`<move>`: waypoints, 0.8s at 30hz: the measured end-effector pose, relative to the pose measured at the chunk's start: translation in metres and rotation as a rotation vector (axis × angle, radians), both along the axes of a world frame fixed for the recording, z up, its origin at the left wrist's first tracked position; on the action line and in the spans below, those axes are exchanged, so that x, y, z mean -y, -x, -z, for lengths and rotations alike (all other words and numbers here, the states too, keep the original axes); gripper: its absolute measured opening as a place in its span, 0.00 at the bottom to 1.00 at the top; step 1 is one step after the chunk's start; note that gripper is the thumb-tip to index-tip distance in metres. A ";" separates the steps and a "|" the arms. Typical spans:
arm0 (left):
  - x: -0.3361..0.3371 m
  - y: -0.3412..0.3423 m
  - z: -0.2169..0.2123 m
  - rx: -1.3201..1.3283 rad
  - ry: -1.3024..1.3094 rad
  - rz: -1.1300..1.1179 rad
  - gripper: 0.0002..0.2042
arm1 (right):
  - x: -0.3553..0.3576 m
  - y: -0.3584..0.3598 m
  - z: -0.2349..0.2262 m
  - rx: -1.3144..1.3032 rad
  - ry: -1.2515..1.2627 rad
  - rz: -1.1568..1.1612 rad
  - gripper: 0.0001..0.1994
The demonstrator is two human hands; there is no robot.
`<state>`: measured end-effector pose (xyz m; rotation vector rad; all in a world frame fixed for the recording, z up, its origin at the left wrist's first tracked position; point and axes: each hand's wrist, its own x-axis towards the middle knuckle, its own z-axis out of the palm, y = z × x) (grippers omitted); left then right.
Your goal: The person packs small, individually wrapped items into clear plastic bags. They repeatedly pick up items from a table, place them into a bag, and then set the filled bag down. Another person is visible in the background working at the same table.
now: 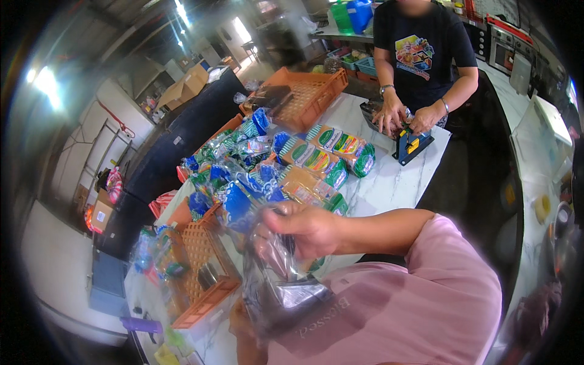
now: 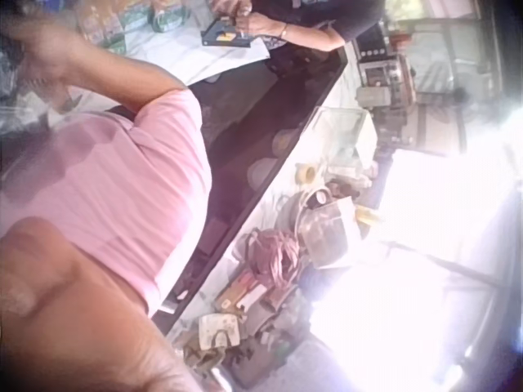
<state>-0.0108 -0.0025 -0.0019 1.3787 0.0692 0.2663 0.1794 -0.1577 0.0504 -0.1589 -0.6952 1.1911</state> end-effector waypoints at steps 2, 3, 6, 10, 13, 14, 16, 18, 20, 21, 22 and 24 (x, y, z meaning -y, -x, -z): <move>-0.007 -0.003 0.004 0.022 -0.031 0.042 0.19 | -0.014 -0.011 0.022 0.010 -0.196 -0.260 0.16; -0.011 -0.006 0.002 0.054 -0.025 0.041 0.19 | -0.023 -0.013 0.047 0.110 -0.112 -0.238 0.18; -0.025 -0.013 -0.006 0.320 0.175 -0.144 0.19 | -0.020 0.017 0.063 0.760 -0.002 -0.119 0.22; -0.029 -0.019 -0.015 0.432 0.296 -0.301 0.19 | -0.014 0.021 0.039 0.776 0.030 -0.146 0.21; -0.010 -0.021 0.002 0.296 0.234 -0.287 0.18 | -0.012 0.009 0.025 0.389 0.080 0.041 0.21; -0.005 -0.017 0.008 0.242 0.205 -0.276 0.18 | -0.011 0.008 0.014 0.125 0.053 0.033 0.22; 0.003 -0.010 0.017 0.124 0.133 -0.208 0.18 | -0.017 0.008 0.009 -0.163 -0.028 -0.020 0.23; 0.005 -0.013 0.020 0.052 0.077 -0.110 0.18 | -0.028 0.002 0.019 -0.196 -0.143 -0.080 0.24; -0.002 -0.019 0.026 0.041 0.074 -0.056 0.18 | -0.037 -0.002 0.034 -0.169 -0.235 -0.298 0.27; -0.003 -0.016 0.023 0.050 0.072 -0.072 0.18 | -0.033 0.008 0.026 -0.204 -0.183 -0.284 0.27; -0.006 -0.014 0.019 0.070 0.078 -0.099 0.18 | -0.031 0.015 0.023 -0.237 -0.130 -0.270 0.27; -0.020 -0.021 0.015 0.175 0.138 -0.119 0.18 | -0.028 0.025 0.036 -0.110 0.019 -0.266 0.31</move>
